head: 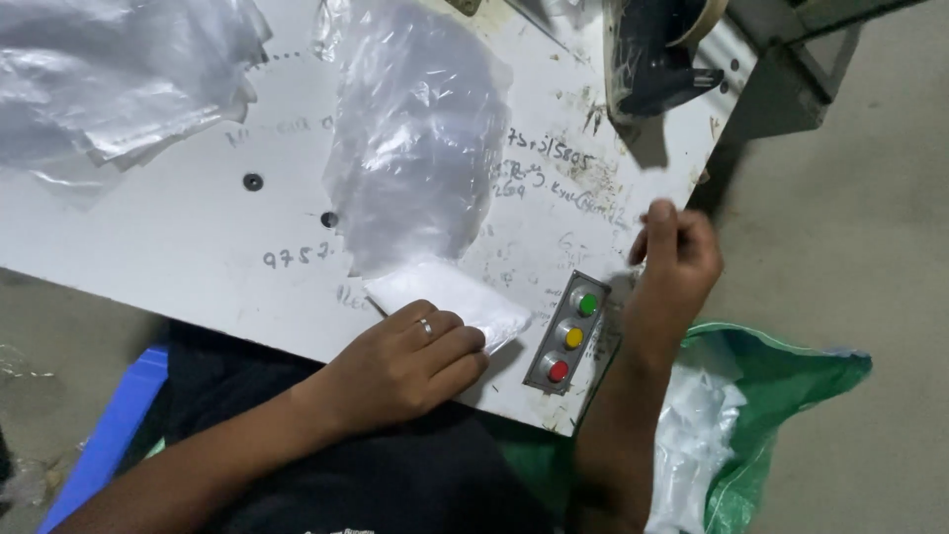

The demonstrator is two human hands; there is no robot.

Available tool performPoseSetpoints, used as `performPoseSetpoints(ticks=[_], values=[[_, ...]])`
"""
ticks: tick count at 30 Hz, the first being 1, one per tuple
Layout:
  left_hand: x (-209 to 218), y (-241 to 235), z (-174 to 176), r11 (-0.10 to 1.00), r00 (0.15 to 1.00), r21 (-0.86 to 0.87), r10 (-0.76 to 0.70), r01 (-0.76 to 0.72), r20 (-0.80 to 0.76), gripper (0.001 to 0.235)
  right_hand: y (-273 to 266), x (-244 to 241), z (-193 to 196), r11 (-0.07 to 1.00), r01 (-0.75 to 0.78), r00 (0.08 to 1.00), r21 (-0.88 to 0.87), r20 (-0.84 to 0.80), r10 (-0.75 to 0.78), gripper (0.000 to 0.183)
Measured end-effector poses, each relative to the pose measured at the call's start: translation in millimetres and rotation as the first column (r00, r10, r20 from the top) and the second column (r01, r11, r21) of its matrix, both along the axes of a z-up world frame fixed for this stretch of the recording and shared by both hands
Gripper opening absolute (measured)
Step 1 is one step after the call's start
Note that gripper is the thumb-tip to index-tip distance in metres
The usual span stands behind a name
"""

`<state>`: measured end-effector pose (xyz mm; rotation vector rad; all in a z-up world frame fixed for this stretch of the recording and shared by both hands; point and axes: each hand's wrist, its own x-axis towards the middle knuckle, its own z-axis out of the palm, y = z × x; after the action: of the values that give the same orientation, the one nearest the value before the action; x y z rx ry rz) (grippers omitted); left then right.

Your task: Folding plastic bags and placing them into a large green collection sack at a workstation.

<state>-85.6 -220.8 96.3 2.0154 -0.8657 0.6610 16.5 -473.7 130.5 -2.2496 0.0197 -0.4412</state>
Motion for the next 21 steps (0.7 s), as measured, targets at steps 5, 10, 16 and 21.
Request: performPoseSetpoints(ticks=[5, 10, 16, 21], values=[[-3.2, -9.6, -12.5, 0.996, 1.000, 0.090, -0.027, 0.027, -0.005, 0.012, 36.4, -97.1, 11.5, 0.859, -0.094, 0.943, 0.503, -0.232, 0.238, 0.029], [-1.8, -17.3, -6.3, 0.992, 0.997, 0.124, 0.008, 0.001, -0.072, 0.010, 13.8, -117.0, -24.7, 0.803, -0.083, 0.719, 0.590, -0.523, 0.458, 0.030], [-11.0, -25.8, 13.9, 0.849, 0.725, -0.513, -0.271, -0.131, -0.633, 0.008, 31.7, -130.6, -3.3, 0.944, -0.049, 0.861, 0.326, -0.466, 0.206, 0.041], [-11.2, -15.4, 17.9, 0.789, 0.506, -0.560, -0.384, -0.255, -0.772, 0.019, 14.1, -163.4, -21.8, 0.840, 0.034, 0.819, 0.542, -0.497, 0.288, 0.037]])
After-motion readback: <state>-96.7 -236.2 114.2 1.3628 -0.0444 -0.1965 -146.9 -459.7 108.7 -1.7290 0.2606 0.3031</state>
